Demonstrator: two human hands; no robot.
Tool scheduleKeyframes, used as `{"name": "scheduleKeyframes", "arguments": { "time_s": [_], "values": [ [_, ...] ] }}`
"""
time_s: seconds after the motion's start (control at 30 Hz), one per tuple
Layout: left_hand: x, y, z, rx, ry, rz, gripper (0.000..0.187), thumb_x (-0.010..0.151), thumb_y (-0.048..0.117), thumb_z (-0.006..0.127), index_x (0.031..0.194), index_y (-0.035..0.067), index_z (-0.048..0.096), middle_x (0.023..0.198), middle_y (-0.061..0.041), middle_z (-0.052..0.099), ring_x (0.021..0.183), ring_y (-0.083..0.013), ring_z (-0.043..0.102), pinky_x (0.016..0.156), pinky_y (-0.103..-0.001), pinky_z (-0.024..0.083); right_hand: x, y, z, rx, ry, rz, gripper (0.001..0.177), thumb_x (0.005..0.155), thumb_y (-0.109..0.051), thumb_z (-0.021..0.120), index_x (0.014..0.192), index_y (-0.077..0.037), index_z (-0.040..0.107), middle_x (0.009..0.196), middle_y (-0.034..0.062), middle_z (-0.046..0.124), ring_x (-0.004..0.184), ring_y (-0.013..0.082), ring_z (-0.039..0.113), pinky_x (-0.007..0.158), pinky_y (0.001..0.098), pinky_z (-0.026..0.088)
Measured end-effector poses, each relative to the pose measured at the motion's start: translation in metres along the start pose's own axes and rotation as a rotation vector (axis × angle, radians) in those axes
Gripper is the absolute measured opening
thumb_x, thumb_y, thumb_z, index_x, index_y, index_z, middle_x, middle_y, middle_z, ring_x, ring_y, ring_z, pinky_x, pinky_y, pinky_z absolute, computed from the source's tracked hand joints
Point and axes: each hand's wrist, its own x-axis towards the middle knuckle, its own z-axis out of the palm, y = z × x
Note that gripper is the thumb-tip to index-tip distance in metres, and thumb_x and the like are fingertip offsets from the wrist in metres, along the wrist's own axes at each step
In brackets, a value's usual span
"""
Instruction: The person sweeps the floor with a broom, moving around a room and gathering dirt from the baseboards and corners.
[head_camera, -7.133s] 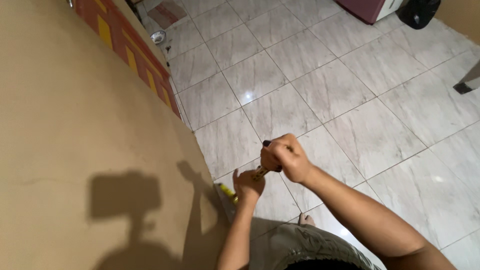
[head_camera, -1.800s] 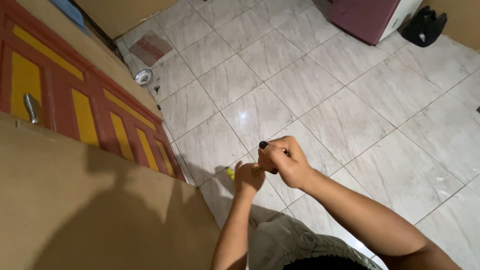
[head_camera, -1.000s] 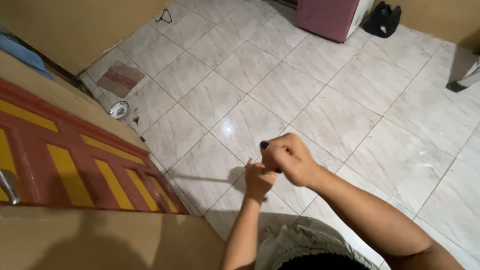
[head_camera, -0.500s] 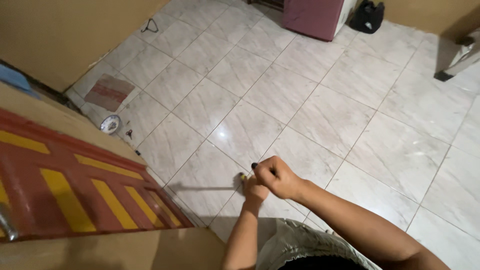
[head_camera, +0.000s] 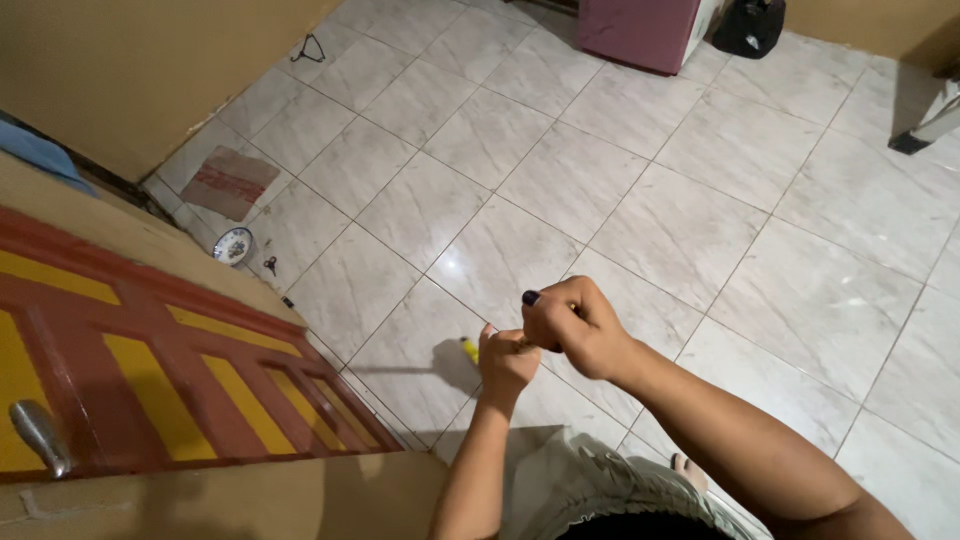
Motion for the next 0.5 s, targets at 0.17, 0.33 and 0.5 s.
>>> {"name": "scheduleKeyframes", "arguments": {
  "time_s": [0.17, 0.33, 0.5],
  "values": [
    [-0.010, -0.035, 0.019, 0.042, -0.100, -0.111, 0.017, 0.081, 0.024, 0.064, 0.074, 0.013, 0.075, 0.077, -0.010, 0.074, 0.081, -0.0359, 0.067, 0.110, -0.061, 0.035, -0.003, 0.043, -0.011, 0.024, 0.020, 0.000, 0.051, 0.105, -0.013, 0.042, 0.055, -0.003, 0.040, 0.052, 0.0020, 0.043, 0.052, 0.0113, 0.032, 0.050, 0.0319, 0.033],
    [0.003, -0.028, 0.065, -0.177, -0.121, -0.004, 0.024, 0.088, 0.030, 0.064, 0.082, 0.010, 0.075, 0.087, -0.014, 0.075, 0.087, -0.0357, 0.065, 0.101, -0.058, 0.035, -0.010, 0.045, 0.005, -0.330, 0.011, 0.037, 0.037, 0.097, -0.013, 0.047, 0.062, -0.001, 0.052, 0.057, 0.0053, 0.052, 0.053, 0.0146, 0.044, 0.051, 0.0341, 0.042],
    [0.014, 0.001, 0.079, -0.737, -0.052, 0.037, 0.022, 0.085, 0.030, 0.066, 0.078, 0.011, 0.075, 0.081, -0.011, 0.075, 0.084, -0.0329, 0.066, 0.106, -0.054, 0.034, -0.007, 0.020, 0.024, -0.610, -0.040, 0.025, 0.041, 0.097, -0.016, 0.051, 0.061, 0.002, 0.053, 0.055, 0.0118, 0.051, 0.053, 0.0173, 0.043, 0.053, 0.0352, 0.040]
  ]
}}
